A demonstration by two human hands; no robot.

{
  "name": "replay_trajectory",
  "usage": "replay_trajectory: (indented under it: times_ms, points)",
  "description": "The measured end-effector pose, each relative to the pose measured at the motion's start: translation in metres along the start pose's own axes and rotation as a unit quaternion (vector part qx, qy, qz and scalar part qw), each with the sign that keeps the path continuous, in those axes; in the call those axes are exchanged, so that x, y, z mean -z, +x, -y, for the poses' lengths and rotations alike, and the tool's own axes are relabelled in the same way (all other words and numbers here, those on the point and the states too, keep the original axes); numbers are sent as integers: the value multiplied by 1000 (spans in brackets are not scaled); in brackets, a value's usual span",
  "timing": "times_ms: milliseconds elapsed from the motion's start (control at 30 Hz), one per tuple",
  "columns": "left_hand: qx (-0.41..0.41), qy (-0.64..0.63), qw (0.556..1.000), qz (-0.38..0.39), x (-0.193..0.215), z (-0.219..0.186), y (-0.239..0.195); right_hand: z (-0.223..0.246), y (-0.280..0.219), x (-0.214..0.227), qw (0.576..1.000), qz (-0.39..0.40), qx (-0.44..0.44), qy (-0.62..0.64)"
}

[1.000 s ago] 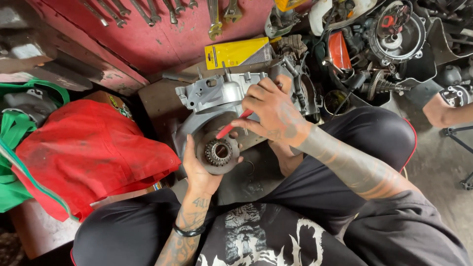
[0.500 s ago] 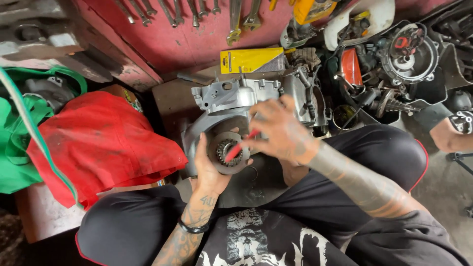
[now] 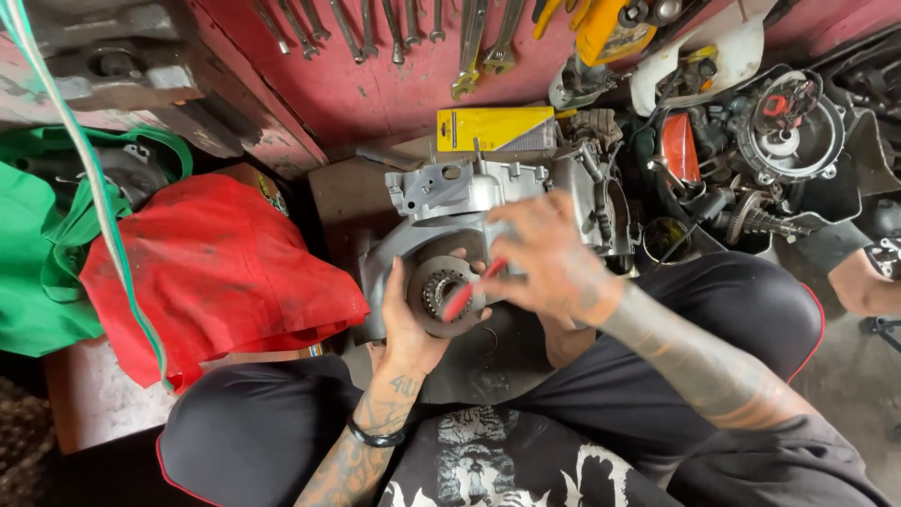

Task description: A person is cleaning a motorcycle engine gear component using a small brush to remove dirt and grease.

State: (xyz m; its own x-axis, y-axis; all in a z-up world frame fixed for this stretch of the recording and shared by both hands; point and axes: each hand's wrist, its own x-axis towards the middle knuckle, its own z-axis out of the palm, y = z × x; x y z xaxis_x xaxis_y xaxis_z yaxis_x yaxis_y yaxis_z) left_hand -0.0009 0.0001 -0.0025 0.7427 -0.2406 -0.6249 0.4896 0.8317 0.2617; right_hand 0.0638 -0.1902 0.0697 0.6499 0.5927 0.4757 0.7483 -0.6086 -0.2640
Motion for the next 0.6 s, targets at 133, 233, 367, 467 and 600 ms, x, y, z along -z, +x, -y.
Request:
replay_trajectory:
  times_ms: [133, 233, 367, 467, 600]
  points:
    - [-24, -1, 998, 56, 7, 0, 1, -9, -1, -6, 1000, -5, -28, -1]
    - [6, 11, 1000, -7, -7, -5, -1, -28, -4, -4, 998, -3, -42, -37]
    - [-20, -10, 999, 28, 8, 4, 5, 3, -7, -8, 999, 21, 15, 30]
    - [-37, -10, 999, 38, 7, 3, 9, -18, -7, -11, 999, -16, -25, -26]
    - [1, -18, 1000, -8, 1, 3, 9, -8, -9, -11, 1000, 7, -9, -6]
